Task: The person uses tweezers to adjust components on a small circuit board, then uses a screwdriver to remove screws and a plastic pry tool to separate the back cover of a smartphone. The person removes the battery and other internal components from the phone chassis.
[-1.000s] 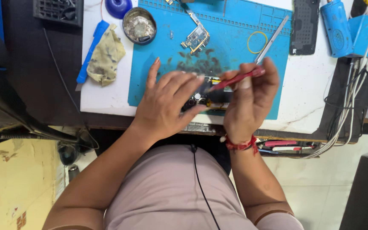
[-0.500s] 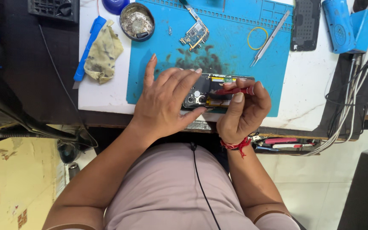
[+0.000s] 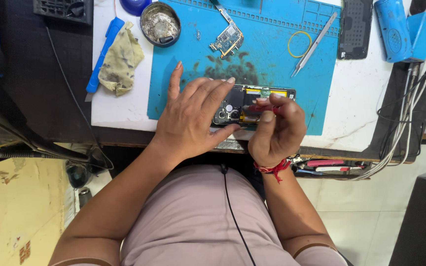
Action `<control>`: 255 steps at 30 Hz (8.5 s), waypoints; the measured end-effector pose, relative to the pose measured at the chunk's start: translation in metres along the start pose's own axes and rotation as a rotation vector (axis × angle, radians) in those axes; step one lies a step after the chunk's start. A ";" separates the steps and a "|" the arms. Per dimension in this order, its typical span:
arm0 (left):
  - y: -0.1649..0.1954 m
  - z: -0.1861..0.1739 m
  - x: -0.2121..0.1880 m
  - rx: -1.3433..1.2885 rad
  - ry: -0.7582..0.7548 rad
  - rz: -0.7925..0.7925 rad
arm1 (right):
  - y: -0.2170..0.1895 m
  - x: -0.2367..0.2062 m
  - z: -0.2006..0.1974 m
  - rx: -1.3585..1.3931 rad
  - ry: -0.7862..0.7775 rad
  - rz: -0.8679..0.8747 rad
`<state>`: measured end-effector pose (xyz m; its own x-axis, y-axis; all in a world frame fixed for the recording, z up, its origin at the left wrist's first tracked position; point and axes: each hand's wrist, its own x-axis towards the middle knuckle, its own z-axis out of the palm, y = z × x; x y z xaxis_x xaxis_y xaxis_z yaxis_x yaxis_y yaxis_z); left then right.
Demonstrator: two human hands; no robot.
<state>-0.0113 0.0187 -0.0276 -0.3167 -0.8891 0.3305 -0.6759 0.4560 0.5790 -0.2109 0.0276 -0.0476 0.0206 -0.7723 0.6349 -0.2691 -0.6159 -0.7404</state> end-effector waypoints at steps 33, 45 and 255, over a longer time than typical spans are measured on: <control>-0.001 -0.002 0.001 -0.020 0.001 -0.002 | -0.011 0.019 0.008 0.026 -0.097 0.088; -0.001 -0.001 0.001 -0.039 0.002 -0.006 | -0.010 0.018 0.009 -0.071 -0.078 0.076; -0.002 0.008 0.001 0.023 0.038 -0.002 | -0.008 -0.030 -0.039 0.010 -0.139 0.002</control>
<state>-0.0156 0.0168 -0.0347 -0.2900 -0.8876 0.3579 -0.6915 0.4529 0.5628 -0.2466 0.0617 -0.0524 0.1537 -0.7871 0.5973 -0.2596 -0.6155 -0.7442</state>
